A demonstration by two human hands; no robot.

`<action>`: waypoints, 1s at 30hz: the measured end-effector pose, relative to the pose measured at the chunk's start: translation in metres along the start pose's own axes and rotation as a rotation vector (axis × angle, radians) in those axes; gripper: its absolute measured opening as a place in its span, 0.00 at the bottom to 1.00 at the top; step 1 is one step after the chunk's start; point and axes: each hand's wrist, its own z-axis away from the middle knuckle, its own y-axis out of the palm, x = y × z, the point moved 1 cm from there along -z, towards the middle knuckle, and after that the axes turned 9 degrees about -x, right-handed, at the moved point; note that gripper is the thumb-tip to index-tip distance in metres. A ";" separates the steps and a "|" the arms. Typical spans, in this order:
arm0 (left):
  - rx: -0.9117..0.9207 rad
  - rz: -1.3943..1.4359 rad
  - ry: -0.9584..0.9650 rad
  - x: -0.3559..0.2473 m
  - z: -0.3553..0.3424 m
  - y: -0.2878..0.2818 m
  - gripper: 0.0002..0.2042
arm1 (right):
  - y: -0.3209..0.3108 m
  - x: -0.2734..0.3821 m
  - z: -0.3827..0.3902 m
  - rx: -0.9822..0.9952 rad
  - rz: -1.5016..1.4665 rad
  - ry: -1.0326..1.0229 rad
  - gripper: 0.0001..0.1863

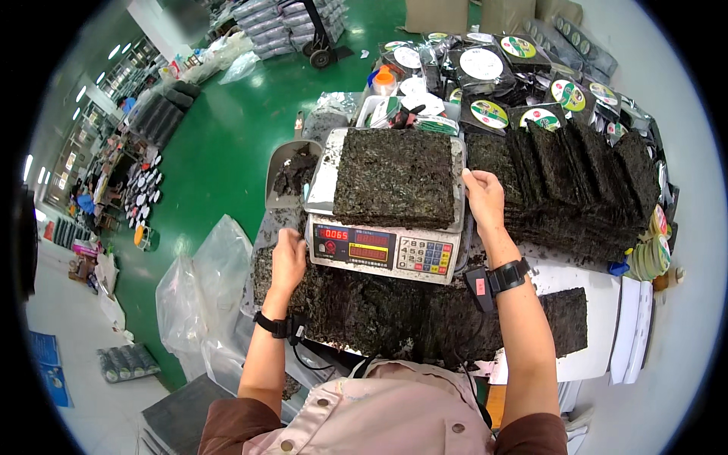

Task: The person weighs sheets of seaweed on a digital scale, adding and removing small amounts of seaweed by hand to reach a target weight before placing the stacks into a large plastic bag.

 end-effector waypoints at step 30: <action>0.609 0.933 -0.737 -0.137 -0.062 0.038 0.20 | -0.028 0.023 0.049 0.424 -0.398 0.376 0.38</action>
